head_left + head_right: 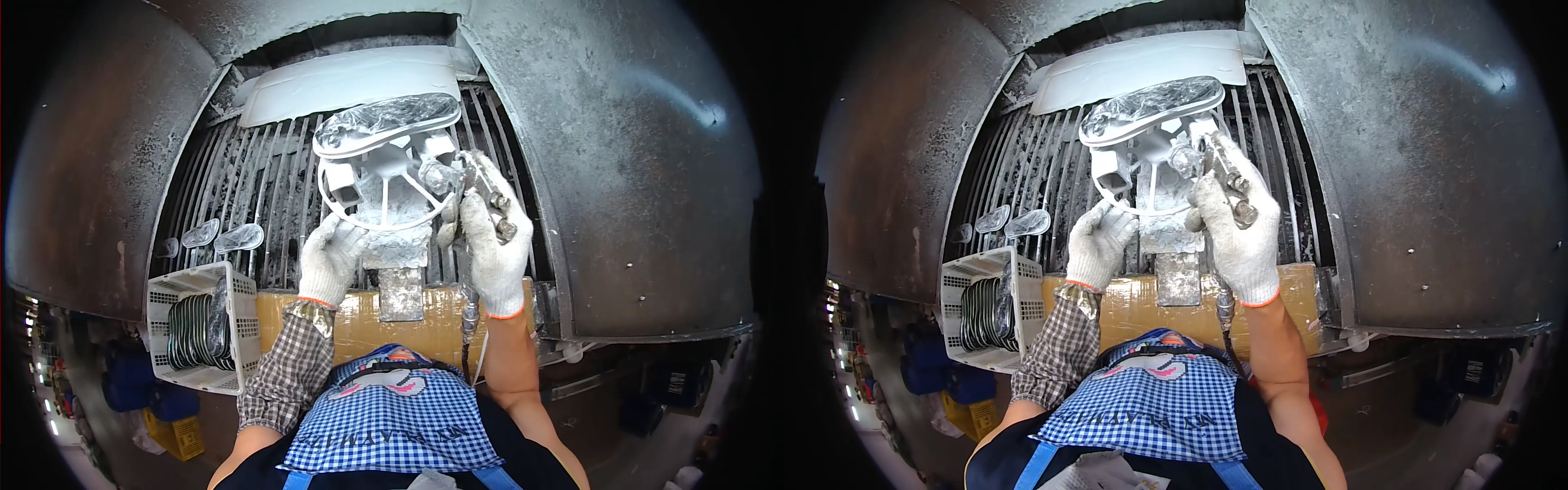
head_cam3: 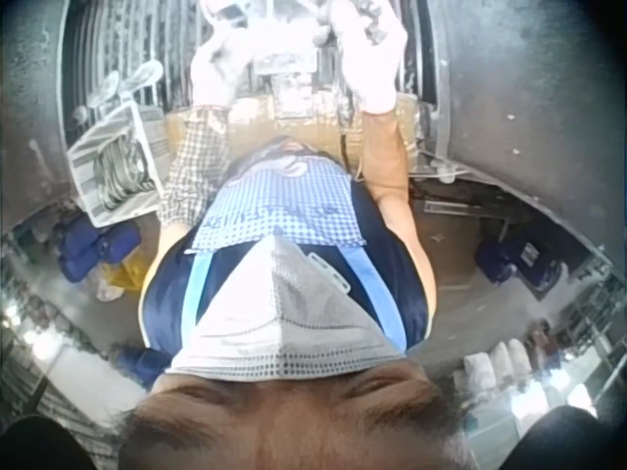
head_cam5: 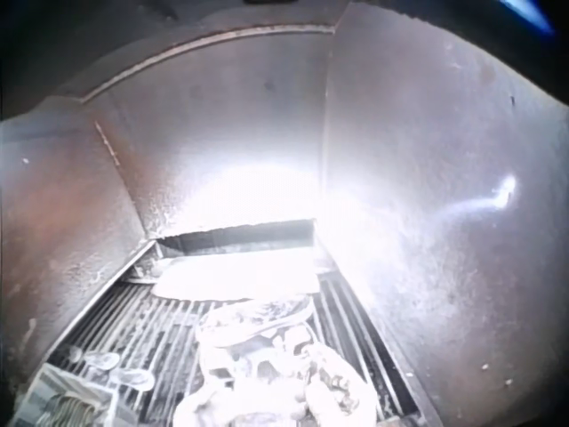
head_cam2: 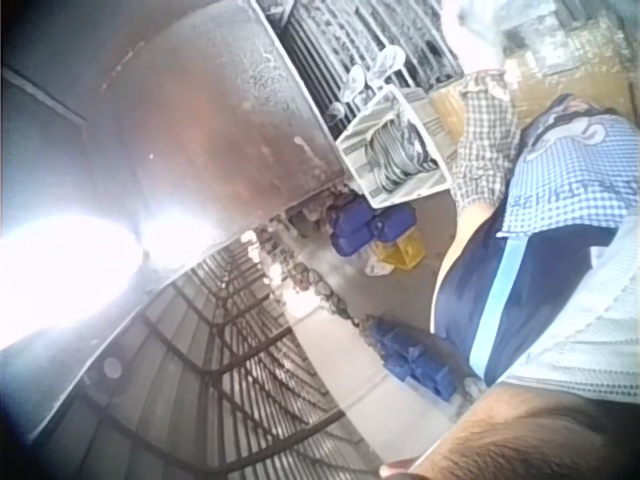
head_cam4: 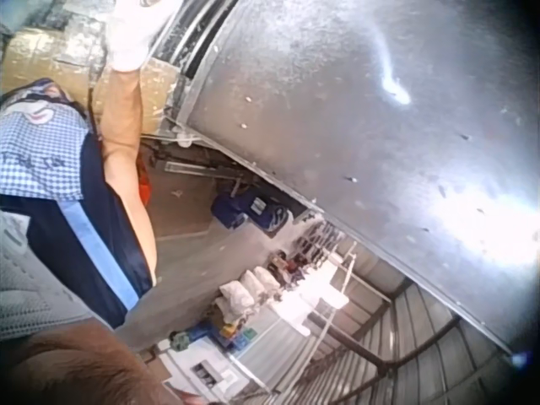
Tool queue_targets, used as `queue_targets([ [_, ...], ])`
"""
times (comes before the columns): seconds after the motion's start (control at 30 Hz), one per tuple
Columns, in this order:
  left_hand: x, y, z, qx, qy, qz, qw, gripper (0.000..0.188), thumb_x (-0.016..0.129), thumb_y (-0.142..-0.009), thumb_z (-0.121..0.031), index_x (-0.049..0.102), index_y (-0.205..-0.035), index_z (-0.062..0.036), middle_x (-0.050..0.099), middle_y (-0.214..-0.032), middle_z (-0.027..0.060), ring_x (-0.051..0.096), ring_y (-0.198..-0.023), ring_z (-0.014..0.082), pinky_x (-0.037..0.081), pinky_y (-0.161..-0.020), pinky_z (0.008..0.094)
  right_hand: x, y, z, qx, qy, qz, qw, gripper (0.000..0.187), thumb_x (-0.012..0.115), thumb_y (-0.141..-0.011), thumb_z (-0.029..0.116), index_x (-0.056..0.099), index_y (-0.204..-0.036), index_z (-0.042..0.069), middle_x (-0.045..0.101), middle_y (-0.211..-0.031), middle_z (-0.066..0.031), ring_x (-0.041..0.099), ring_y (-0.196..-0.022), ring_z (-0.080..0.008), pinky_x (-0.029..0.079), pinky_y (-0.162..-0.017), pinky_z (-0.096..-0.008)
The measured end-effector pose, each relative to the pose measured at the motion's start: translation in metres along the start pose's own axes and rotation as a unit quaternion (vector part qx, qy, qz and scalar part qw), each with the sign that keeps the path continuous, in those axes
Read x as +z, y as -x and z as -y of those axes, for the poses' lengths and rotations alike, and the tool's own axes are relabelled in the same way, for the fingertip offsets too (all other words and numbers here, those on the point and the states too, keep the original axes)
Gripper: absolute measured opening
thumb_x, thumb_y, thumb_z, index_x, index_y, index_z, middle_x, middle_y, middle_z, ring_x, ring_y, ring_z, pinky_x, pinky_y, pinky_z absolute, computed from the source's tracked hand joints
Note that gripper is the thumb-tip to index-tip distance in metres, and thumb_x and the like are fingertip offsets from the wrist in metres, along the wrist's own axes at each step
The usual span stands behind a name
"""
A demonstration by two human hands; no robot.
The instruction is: The person spray paints dark-colored oval objects white using a handheld spray gun. They pick up each object from a white plastic basket, place it on a rotating stand, and apply a coat of white paint to both sides before returning the object to the basket.
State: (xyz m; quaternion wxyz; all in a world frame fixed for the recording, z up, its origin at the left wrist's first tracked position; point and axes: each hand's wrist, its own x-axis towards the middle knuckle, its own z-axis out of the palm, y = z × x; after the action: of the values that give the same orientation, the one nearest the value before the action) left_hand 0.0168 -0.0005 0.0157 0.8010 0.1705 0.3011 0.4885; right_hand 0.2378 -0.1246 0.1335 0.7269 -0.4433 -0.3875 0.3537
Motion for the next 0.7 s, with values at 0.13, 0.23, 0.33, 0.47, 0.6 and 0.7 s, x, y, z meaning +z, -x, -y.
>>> queue_targets([
  [0.13, -0.005, -0.005, -0.003, -0.005, 0.012, 0.003, 1.0, 0.05, 0.055, -0.103, -0.021, 0.052, -0.146, 0.0046, 0.06, -0.141, 0.026, 0.062, -0.128, 0.041, 0.052, -0.111, 0.0552, -0.003, -0.004, 0.0, -0.029, -0.017, -0.03, 0.999, 0.057, 0.067, -0.107, 0.014, 0.047, -0.156, -0.006, 0.071, -0.092, -0.0055, 0.064, -0.072, -0.0077, 0.054, -0.065, -0.0231],
  [0.23, -0.009, -0.006, -0.005, -0.002, 0.017, -0.002, 1.0, 0.045, 0.057, -0.104, -0.021, 0.055, -0.141, 0.0034, 0.064, -0.136, 0.025, 0.066, -0.122, 0.0392, 0.056, -0.106, 0.053, -0.006, -0.004, 0.004, -0.033, -0.028, -0.05, 0.998, 0.058, 0.068, -0.107, 0.015, 0.046, -0.156, -0.007, 0.07, -0.09, -0.0053, 0.064, -0.072, -0.0079, 0.054, -0.066, -0.0233],
  [0.33, -0.009, -0.006, -0.009, 0.005, 0.016, 0.0, 1.0, 0.037, 0.059, -0.103, -0.02, 0.058, -0.133, 0.0031, 0.067, -0.13, 0.0248, 0.068, -0.118, 0.0392, 0.059, -0.102, 0.0525, -0.013, -0.004, 0.007, -0.036, -0.029, -0.061, 0.997, 0.058, 0.067, -0.108, 0.016, 0.045, -0.156, -0.007, 0.068, -0.09, -0.0042, 0.063, -0.074, -0.0071, 0.054, -0.065, -0.0227],
  [0.47, -0.004, -0.008, -0.014, 0.019, 0.006, -0.021, 1.0, 0.034, 0.059, -0.103, -0.019, 0.059, -0.128, 0.0036, 0.067, -0.13, 0.026, 0.068, -0.118, 0.0399, 0.059, -0.102, 0.0535, -0.021, 0.0, 0.014, -0.038, -0.031, -0.079, 0.996, 0.056, 0.067, -0.108, 0.016, 0.046, -0.155, -0.005, 0.067, -0.091, -0.0036, 0.06, -0.074, -0.0061, 0.054, -0.065, -0.0219],
  [0.6, -0.007, -0.017, -0.023, 0.032, 0.011, -0.038, 0.999, 0.032, 0.057, -0.103, -0.018, 0.059, -0.126, 0.0038, 0.066, -0.131, 0.0275, 0.067, -0.12, 0.0411, 0.059, -0.102, 0.0535, -0.031, 0.001, 0.021, -0.047, -0.017, -0.086, 0.995, 0.055, 0.066, -0.109, 0.016, 0.046, -0.156, -0.005, 0.066, -0.091, -0.004, 0.061, -0.074, -0.0063, 0.054, -0.064, -0.0228],
  [0.7, -0.003, -0.019, -0.03, 0.044, 0.021, -0.027, 0.998, 0.029, 0.056, -0.103, -0.016, 0.059, -0.123, 0.0036, 0.066, -0.131, 0.0289, 0.067, -0.121, 0.0414, 0.06, -0.1, 0.0532, -0.036, 0.003, 0.026, -0.058, -0.006, -0.113, 0.992, 0.055, 0.064, -0.109, 0.014, 0.044, -0.157, -0.005, 0.067, -0.091, -0.0048, 0.062, -0.073, -0.0067, 0.055, -0.062, -0.023],
])
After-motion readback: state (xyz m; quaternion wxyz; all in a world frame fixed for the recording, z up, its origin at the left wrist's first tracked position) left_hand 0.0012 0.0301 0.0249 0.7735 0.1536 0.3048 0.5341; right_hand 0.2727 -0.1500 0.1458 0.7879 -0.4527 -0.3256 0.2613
